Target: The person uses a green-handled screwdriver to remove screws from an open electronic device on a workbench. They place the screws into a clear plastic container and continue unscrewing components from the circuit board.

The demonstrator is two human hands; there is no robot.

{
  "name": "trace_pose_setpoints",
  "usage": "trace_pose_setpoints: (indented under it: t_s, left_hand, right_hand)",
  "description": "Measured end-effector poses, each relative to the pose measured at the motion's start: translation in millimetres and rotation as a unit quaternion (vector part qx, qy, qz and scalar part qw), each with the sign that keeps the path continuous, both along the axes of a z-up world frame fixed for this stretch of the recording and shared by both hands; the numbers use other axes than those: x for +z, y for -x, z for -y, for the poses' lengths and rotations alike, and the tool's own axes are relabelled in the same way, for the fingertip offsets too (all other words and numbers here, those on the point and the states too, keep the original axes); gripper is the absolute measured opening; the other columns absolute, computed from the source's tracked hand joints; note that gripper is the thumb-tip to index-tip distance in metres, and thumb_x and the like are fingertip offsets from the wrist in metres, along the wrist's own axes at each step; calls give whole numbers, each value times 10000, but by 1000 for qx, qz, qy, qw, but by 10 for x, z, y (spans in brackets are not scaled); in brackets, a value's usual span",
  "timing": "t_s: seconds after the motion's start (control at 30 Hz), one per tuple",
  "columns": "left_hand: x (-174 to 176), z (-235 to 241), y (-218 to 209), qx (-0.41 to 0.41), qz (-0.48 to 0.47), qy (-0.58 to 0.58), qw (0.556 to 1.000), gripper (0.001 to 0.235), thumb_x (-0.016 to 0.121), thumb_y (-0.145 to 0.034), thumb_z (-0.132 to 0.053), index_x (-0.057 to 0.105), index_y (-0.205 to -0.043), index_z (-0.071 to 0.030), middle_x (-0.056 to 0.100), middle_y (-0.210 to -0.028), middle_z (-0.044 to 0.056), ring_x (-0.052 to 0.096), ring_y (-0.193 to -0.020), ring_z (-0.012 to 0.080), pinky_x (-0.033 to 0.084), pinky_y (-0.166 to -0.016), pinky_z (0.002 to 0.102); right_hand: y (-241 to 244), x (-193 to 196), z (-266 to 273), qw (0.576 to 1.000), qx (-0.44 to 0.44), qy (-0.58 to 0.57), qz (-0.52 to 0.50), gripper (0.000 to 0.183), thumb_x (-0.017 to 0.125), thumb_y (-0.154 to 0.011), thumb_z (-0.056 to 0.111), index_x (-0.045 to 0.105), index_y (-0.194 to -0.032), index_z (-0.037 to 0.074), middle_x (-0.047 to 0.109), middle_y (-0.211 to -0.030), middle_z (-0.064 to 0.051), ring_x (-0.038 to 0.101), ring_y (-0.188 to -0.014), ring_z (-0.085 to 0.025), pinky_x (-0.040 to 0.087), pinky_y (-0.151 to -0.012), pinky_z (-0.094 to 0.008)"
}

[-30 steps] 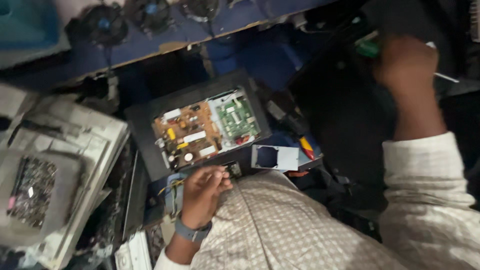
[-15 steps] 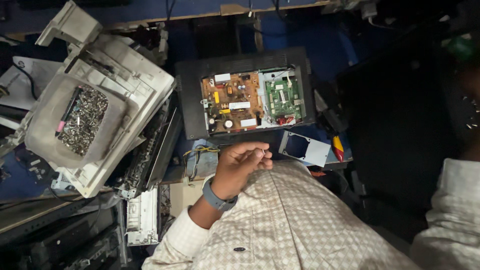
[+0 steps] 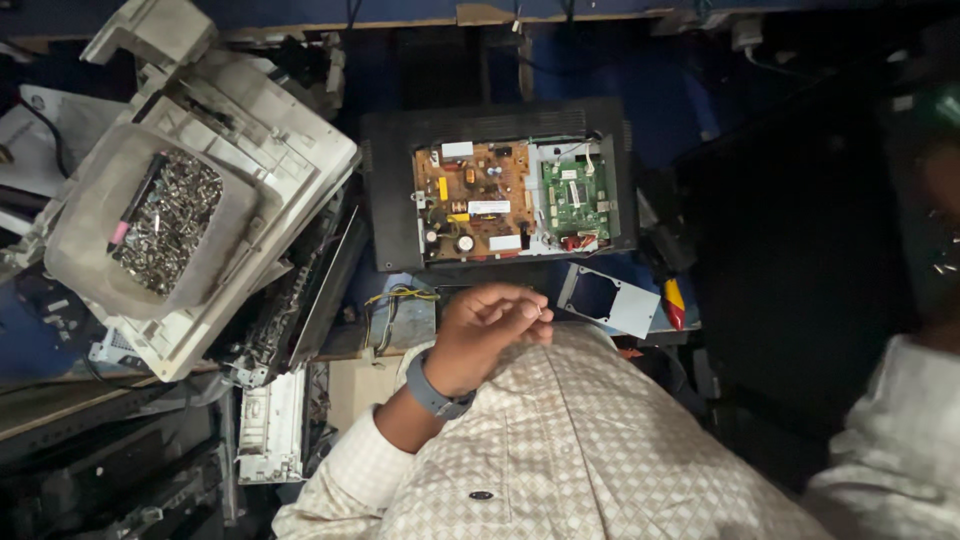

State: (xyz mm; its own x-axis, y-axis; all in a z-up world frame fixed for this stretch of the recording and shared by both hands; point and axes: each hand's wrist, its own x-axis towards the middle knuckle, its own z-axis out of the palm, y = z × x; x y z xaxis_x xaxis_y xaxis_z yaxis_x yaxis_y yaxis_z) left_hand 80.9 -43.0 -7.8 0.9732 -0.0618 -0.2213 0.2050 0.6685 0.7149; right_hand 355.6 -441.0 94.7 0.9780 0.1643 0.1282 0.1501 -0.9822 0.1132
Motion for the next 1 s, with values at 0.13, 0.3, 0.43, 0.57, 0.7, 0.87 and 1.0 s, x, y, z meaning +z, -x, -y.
trace_pose_setpoints:
  t_s: [0.13,0.3,0.43,0.57,0.7,0.87,1.0]
  left_hand:
    - [80,32,5,-3,19,-18,1000,167,681,-1031,-90,699,-1142,34,734,-1001,118,736,-893,214,575,-809,346]
    - [209,103,-44,-30,37,-4,999,178,690,-1016,-83,702,-1135,49,735,-993,120,738,-889,211,605,-814,363]
    - [297,106,-40,-40,22,-20,999,191,680,-1014,-84,702,-1145,53,745,-988,132,743,-876,203,630,-814,362]
    - [357,118,-52,-41,-3,-13,999,206,677,-1005,-86,697,-1158,50,754,-996,137,750,-873,199,629,-805,351]
    - [403,130,-129,-33,47,-14,998,189,677,-1022,-65,688,-1167,55,753,-1033,140,738,-891,189,624,-820,344]
    - [414,159,-172,-20,63,1,998,194,665,-1032,-54,676,-1189,59,750,-1049,138,731,-906,171,612,-842,325]
    - [394,153,-153,-17,83,-15,996,190,678,-1030,-37,675,-1191,65,753,-1032,140,736,-909,172,619,-841,325]
  right_hand:
    - [407,39,-466,962,102,-252,-10,180,677,-981,77,715,-1127,-20,632,-710,-23,516,-560,-99,415,-481,-254]
    - [1356,-252,-1324,470,150,-719,-490,173,659,-1003,47,705,-1148,-35,614,-671,2,483,-513,-58,391,-444,-219]
    - [1632,-448,-1704,317,-22,-765,-560,154,638,-989,44,652,-1118,-37,693,-946,-67,426,-539,-50,365,-521,-222]
    - [1620,-520,-1630,269,-21,-782,-562,160,633,-1008,20,648,-1155,-40,693,-1000,-87,427,-569,-54,362,-555,-228]
    - [1613,-629,-1600,239,23,-776,-583,166,656,-1003,-5,662,-1159,-61,699,-962,-113,440,-584,-66,358,-555,-236]
    - [1649,-678,-1626,270,23,-752,-600,143,684,-980,35,669,-1092,-52,715,-964,-170,604,-745,-171,377,-571,-251]
    - [1655,-659,-1629,280,16,-749,-600,154,715,-977,49,681,-1082,-57,702,-964,-176,672,-822,-228,416,-613,-280]
